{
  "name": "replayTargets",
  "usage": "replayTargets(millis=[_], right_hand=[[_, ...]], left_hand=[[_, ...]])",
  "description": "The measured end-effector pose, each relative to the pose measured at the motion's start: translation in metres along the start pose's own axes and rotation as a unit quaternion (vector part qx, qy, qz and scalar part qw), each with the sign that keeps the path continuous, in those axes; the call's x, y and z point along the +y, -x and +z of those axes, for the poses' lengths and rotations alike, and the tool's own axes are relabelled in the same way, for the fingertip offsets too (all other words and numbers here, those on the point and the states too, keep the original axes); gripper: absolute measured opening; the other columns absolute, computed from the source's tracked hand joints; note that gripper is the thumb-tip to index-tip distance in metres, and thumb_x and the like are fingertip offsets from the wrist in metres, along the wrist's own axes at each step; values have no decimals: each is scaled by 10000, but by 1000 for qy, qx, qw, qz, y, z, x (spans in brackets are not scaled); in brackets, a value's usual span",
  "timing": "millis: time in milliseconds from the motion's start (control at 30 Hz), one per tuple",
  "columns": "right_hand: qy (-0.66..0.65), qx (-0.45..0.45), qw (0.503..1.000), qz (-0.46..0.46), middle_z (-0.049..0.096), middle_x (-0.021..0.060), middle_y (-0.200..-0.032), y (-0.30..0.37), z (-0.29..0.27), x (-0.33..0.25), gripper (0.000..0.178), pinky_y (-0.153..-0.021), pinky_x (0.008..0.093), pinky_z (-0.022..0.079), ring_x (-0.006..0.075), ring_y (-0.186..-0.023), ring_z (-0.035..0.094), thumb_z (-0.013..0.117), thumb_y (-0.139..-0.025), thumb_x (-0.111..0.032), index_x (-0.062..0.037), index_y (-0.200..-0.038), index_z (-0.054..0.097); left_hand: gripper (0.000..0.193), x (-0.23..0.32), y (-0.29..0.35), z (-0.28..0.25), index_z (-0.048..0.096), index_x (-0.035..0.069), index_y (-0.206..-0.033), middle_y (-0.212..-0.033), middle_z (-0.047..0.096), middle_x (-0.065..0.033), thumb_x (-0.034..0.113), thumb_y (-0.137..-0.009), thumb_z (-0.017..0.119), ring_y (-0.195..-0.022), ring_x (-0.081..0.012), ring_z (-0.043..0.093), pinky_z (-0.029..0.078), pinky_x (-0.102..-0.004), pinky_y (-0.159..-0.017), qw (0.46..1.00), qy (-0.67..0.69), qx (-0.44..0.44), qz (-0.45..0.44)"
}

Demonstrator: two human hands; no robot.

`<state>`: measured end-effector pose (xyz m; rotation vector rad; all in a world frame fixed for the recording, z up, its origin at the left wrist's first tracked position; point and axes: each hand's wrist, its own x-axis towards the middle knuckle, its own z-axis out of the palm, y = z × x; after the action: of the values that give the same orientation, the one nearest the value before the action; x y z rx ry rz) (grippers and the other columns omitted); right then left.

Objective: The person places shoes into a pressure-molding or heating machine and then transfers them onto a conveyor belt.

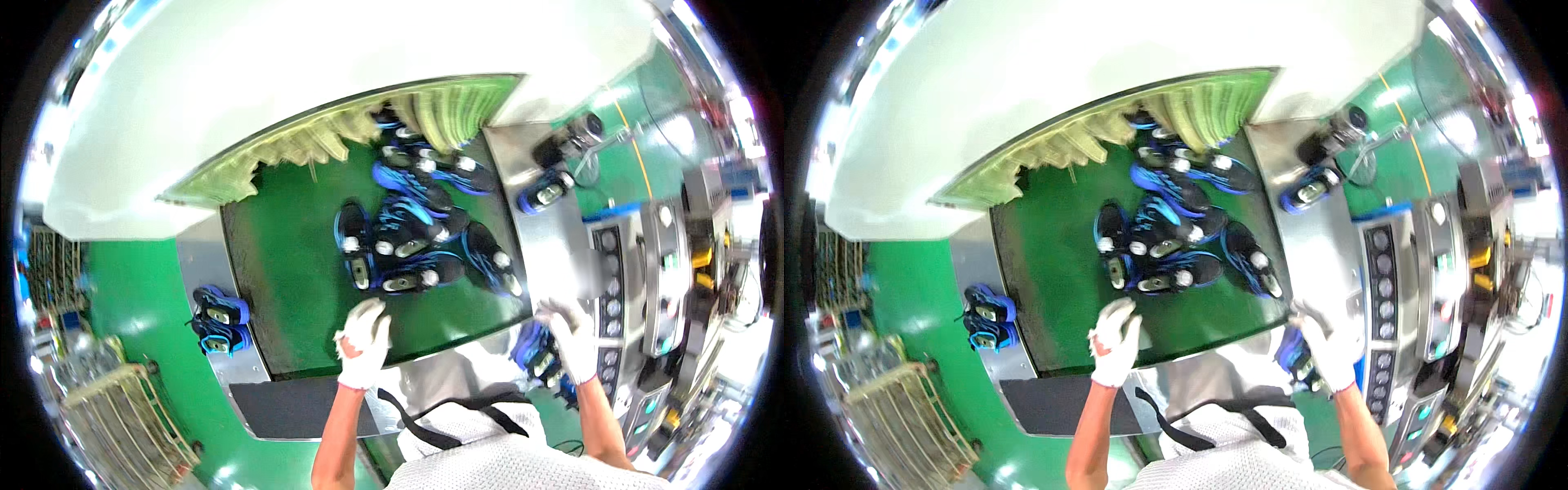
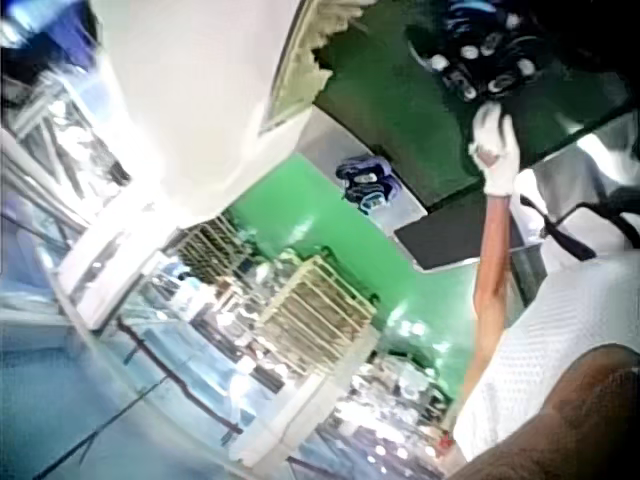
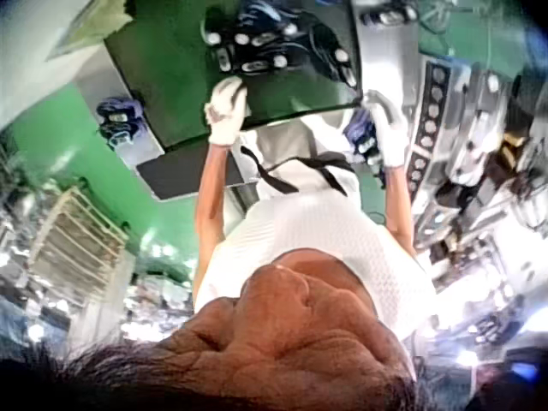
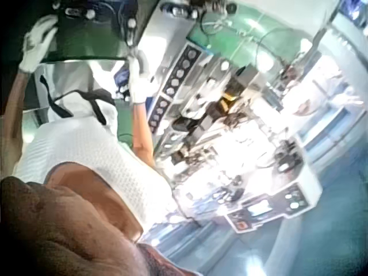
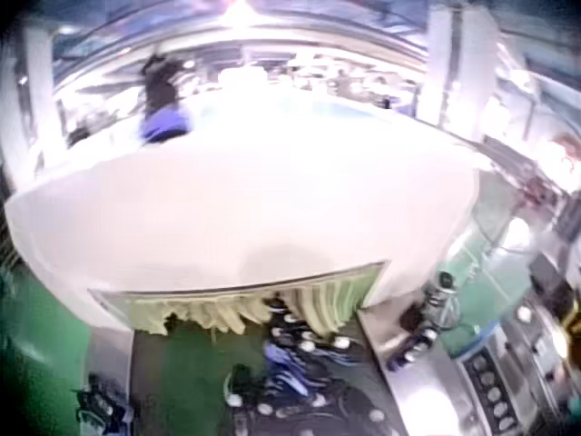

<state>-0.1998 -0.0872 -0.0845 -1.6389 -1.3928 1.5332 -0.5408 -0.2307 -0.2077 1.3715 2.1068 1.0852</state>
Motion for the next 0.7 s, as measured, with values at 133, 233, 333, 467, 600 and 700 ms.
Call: replayTargets(millis=[133, 233, 333, 467, 600, 700], right_hand=[[-61, 19, 992, 109, 673, 188, -1275, 87, -68, 84, 384, -1014, 369, 533, 258, -1180, 660, 597, -1007, -92, 50, -1364, 573], [68, -63, 994, 63, 664, 185, -1311, 126, -106, 115, 466, -1061, 393, 506, 266, -1210, 655, 630, -978, -113, 82, -1389, 530], [115, -112, 986, 52, 695, 195, -1251, 132, -124, 121, 473, -987, 390, 545, 285, -1151, 695, 720, -927, -185, 44, -1324, 606], [26, -68, 997, 28, 684, 222, -1281, 147, -137, 129, 537, -1011, 389, 540, 301, -1175, 686, 711, -930, -223, 59, -1366, 572], [-53, -87, 995, -4, 677, 198, -1315, 147, -142, 103, 480, -1039, 363, 519, 248, -1193, 673, 655, -986, -297, 45, -1320, 614], [-21, -222, 975, -8, 686, 153, -1306, 126, -124, 137, 487, -1078, 391, 489, 246, -1218, 644, 538, -1044, -414, 15, -1248, 647]], left_hand=[[542, 35, -56, 73, 635, 116, -1303, -1360, 613, -136, 270, -814, 808, -1197, -361, 614, 461, -571, -1032, 969, -177, -158, 71], [578, -16, -71, 104, 623, 125, -1256, -1192, 649, -156, 304, -748, 835, -1085, -377, 649, 497, -584, -861, 893, -372, -230, 108], [553, 12, -73, 104, 629, 96, -1197, -1138, 682, -164, 333, -744, 842, -1061, -371, 666, 509, -541, -863, 872, -404, -266, 74], [700, 110, -39, 97, 607, 42, -1340, -1255, 672, -218, 379, -772, 841, -1170, -349, 653, 493, -499, -1011, 929, -256, -264, -43], [652, 221, 32, 59, 618, -8, -1319, -1222, 669, -199, 308, -789, 828, -1099, -315, 662, 519, -440, -967, 977, -49, -206, 3], [625, 235, 77, 79, 569, 10, -1387, -1304, 653, -149, 221, -841, 789, -1144, -342, 638, 506, -447, -1006, 942, 239, -229, -50]])
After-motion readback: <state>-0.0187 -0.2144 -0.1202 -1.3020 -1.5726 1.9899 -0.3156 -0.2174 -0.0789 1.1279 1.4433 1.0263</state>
